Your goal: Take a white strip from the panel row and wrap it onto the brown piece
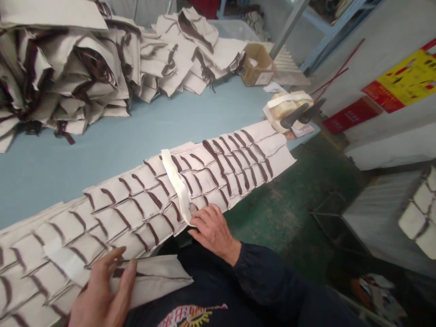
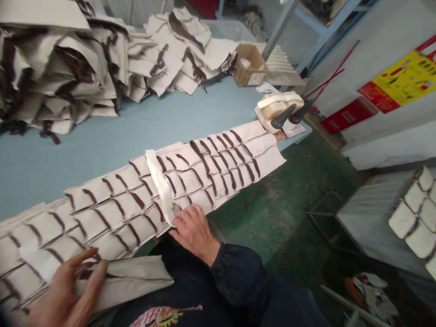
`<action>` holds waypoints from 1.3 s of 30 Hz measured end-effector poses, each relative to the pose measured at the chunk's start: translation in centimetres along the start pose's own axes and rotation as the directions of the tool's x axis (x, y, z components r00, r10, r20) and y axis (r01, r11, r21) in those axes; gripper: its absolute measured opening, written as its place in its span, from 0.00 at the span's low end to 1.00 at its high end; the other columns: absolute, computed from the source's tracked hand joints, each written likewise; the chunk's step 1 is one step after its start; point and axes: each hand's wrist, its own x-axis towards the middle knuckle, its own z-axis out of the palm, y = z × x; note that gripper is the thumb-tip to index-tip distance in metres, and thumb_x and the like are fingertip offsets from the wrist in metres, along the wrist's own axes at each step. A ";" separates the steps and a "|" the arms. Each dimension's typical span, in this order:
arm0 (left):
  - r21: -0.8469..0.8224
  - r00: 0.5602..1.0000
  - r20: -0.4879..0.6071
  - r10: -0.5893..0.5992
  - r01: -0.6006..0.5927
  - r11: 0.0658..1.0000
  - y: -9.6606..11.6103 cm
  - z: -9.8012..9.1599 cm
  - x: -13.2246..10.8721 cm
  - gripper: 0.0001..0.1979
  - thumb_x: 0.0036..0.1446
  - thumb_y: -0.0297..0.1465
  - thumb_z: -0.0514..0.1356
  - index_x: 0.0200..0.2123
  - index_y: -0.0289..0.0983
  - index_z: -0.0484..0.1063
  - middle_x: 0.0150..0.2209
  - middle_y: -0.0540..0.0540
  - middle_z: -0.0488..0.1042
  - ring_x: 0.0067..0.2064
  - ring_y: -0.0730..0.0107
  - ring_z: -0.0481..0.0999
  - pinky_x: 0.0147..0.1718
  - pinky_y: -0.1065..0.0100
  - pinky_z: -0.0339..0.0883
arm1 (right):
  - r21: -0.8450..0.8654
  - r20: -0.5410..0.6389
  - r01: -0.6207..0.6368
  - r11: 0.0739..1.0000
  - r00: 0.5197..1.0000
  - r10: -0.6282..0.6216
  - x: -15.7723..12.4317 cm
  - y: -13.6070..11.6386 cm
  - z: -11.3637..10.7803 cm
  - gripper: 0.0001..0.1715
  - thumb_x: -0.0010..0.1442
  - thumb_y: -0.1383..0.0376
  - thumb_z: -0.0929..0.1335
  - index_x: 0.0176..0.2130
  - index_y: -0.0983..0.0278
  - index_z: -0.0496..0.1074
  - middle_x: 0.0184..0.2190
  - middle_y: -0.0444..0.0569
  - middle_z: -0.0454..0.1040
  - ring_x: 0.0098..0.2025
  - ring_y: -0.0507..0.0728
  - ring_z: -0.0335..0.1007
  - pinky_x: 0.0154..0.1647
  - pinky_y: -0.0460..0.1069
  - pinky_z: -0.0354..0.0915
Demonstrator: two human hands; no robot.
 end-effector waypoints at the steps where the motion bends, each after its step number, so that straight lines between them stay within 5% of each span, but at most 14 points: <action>1: -0.068 0.997 0.073 0.001 0.004 0.998 0.5 0.6 0.2 0.20 0.78 0.51 0.57 0.58 0.44 0.76 0.42 0.46 0.92 0.38 0.56 0.92 0.35 0.68 0.82 | 0.018 0.012 0.011 1.000 1.000 -0.012 0.1 0.1 -0.3 0.06 0.75 0.60 0.77 0.43 0.58 0.80 0.42 0.45 0.87 0.45 0.59 0.79 0.56 0.56 0.72; 4: -0.254 0.968 0.253 -0.009 0.075 0.964 2.6 2.8 1.0 0.24 0.75 0.56 0.57 0.52 0.44 0.80 0.35 0.51 0.89 0.28 0.62 0.85 0.32 0.68 0.78 | 0.002 0.012 -0.057 0.998 0.998 0.057 1.0 0.6 -1.3 0.07 0.78 0.61 0.74 0.43 0.59 0.80 0.37 0.46 0.85 0.40 0.58 0.77 0.46 0.54 0.68; 11: -0.340 0.975 0.217 -0.045 0.119 0.933 7.0 5.6 3.6 0.31 0.68 0.56 0.57 0.55 0.37 0.82 0.28 0.50 0.85 0.23 0.62 0.78 0.30 0.63 0.74 | -0.147 0.066 -0.134 0.980 0.987 0.145 4.8 1.0 -1.2 0.10 0.77 0.57 0.76 0.51 0.60 0.81 0.46 0.53 0.84 0.48 0.65 0.73 0.53 0.58 0.65; 21: -0.357 0.974 0.224 -0.036 0.117 0.927 7.7 7.0 7.0 0.36 0.67 0.55 0.56 0.61 0.33 0.82 0.33 0.45 0.86 0.28 0.55 0.81 0.35 0.58 0.75 | -0.164 0.169 -0.188 0.968 0.962 0.215 6.4 0.9 0.5 0.06 0.77 0.62 0.74 0.45 0.61 0.81 0.41 0.53 0.82 0.47 0.65 0.71 0.49 0.59 0.61; 30: -0.392 0.970 0.241 -0.045 0.140 0.909 8.1 5.9 7.1 0.36 0.67 0.57 0.56 0.59 0.34 0.83 0.33 0.45 0.87 0.28 0.55 0.83 0.33 0.59 0.74 | 0.071 0.260 -0.337 0.939 0.915 0.309 7.9 2.6 -0.7 0.11 0.77 0.68 0.71 0.42 0.60 0.84 0.39 0.49 0.86 0.44 0.60 0.77 0.50 0.53 0.64; 39: -0.419 0.963 0.268 0.013 0.105 0.902 8.9 6.1 8.3 0.34 0.72 0.55 0.52 0.61 0.36 0.82 0.22 0.53 0.77 0.21 0.59 0.75 0.27 0.62 0.66 | 0.366 0.403 -0.520 0.771 0.836 0.373 9.2 4.8 -3.1 0.17 0.77 0.58 0.64 0.38 0.60 0.77 0.29 0.41 0.77 0.33 0.56 0.74 0.35 0.48 0.66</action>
